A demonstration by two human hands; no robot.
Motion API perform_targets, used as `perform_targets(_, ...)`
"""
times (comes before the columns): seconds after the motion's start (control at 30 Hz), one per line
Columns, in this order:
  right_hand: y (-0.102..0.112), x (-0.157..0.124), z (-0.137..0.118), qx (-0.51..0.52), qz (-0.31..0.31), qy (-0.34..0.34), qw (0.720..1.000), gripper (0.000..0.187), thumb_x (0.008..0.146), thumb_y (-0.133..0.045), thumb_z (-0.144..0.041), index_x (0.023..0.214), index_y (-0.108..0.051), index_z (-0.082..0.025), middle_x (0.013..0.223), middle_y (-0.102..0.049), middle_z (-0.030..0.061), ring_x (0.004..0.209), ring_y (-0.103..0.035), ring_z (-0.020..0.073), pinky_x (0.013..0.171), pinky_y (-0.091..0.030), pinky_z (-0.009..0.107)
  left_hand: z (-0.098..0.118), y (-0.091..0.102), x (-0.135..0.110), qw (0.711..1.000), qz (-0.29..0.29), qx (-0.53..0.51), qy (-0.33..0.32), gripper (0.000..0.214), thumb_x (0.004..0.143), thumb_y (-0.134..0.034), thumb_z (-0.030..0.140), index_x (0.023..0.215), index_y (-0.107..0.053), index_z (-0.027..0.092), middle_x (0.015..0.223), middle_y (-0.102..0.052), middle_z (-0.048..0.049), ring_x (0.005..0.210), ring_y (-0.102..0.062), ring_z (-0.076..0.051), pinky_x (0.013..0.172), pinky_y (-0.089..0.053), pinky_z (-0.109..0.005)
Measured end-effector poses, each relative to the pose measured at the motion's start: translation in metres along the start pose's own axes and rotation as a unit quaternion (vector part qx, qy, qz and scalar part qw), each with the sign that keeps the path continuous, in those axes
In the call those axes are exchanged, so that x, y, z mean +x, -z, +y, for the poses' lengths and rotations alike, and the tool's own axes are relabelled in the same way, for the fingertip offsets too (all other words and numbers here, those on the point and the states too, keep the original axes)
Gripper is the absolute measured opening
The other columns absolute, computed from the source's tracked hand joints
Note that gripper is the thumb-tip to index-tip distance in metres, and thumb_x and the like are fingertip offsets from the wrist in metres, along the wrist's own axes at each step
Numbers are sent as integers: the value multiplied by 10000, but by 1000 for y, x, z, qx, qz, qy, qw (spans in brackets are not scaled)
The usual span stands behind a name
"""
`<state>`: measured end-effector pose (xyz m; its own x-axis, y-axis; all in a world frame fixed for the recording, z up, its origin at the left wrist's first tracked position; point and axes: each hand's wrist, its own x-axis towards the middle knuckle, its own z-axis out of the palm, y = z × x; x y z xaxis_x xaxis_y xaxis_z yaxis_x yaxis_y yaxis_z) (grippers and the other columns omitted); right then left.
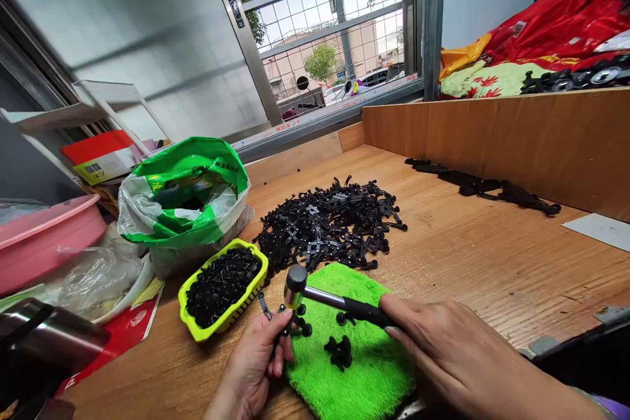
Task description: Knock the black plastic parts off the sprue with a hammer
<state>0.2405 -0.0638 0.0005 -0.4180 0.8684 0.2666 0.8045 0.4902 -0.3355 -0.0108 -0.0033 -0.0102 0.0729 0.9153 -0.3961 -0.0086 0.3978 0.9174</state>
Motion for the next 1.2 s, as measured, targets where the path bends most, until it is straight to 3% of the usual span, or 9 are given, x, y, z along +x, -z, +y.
perform_targets(0.13,0,-1,3,-47,-8,15,999,168,947,-274,-248,918,-437,-224,657,-535,11,543,-537,230,475,-276,323,1,-2,0,1000,1,23,-9,365,649,-673,451,621,-545,111,347,-502,12,233,-303,-7,286,-112,-103)
perform_targets(0.3,4,1,4,50,51,38,997,180,955,-235,-262,878,-394,-229,666,-533,-11,529,-530,189,480,-302,310,-1,-4,-1,1000,0,25,-14,409,642,-663,503,642,-547,111,361,-520,10,231,-308,-2,288,-121,-103)
perform_targets(0.4,-4,1,4,-63,10,49,997,176,910,-261,-165,939,-430,-204,648,-533,20,513,-525,229,458,-288,324,0,-3,-2,999,4,34,-6,401,629,-676,498,660,-544,120,357,-520,15,233,-320,-9,289,-122,-102)
perform_targets(0.5,-1,2,2,-46,0,32,998,170,942,-277,-220,920,-446,-214,668,-543,18,547,-547,230,474,-325,324,4,-5,-3,999,8,41,-12,384,648,-666,484,659,-554,117,359,-520,13,237,-325,-13,290,-125,-103)
perform_targets(0.6,14,4,0,37,68,39,996,314,983,-186,-333,879,-461,-222,701,-582,20,589,-582,212,501,-389,310,5,-6,-2,1000,-3,30,-8,374,652,-675,460,626,-556,106,356,-519,5,235,-318,-9,285,-138,-104)
perform_targets(0.73,20,-1,6,57,162,66,983,394,987,-157,-399,1154,-477,-242,963,-654,47,765,-636,218,573,-477,295,2,-4,-2,998,19,-52,11,345,637,-710,409,625,-562,97,354,-500,23,238,-299,7,276,-126,-90)
perform_targets(0.83,12,-8,13,101,156,28,982,404,965,-241,-428,1230,-489,-252,1083,-625,55,870,-621,237,677,-517,306,-2,-2,-4,993,55,-108,9,320,615,-738,362,622,-564,93,365,-500,30,245,-301,16,272,-117,-81)
perform_targets(1.0,7,-13,15,145,120,-7,982,487,932,-236,-489,1272,-479,-239,1112,-606,84,945,-588,276,766,-513,363,0,-3,-6,997,27,-79,-6,394,554,-764,423,628,-579,84,338,-492,26,232,-297,12,271,-126,-82)
perform_targets(1.2,4,-12,11,121,124,13,985,461,961,-206,-475,1238,-494,-245,880,-661,44,734,-632,227,644,-518,335,0,-3,-3,998,19,-57,-12,464,514,-758,492,639,-578,83,343,-501,25,232,-308,10,275,-118,-86)
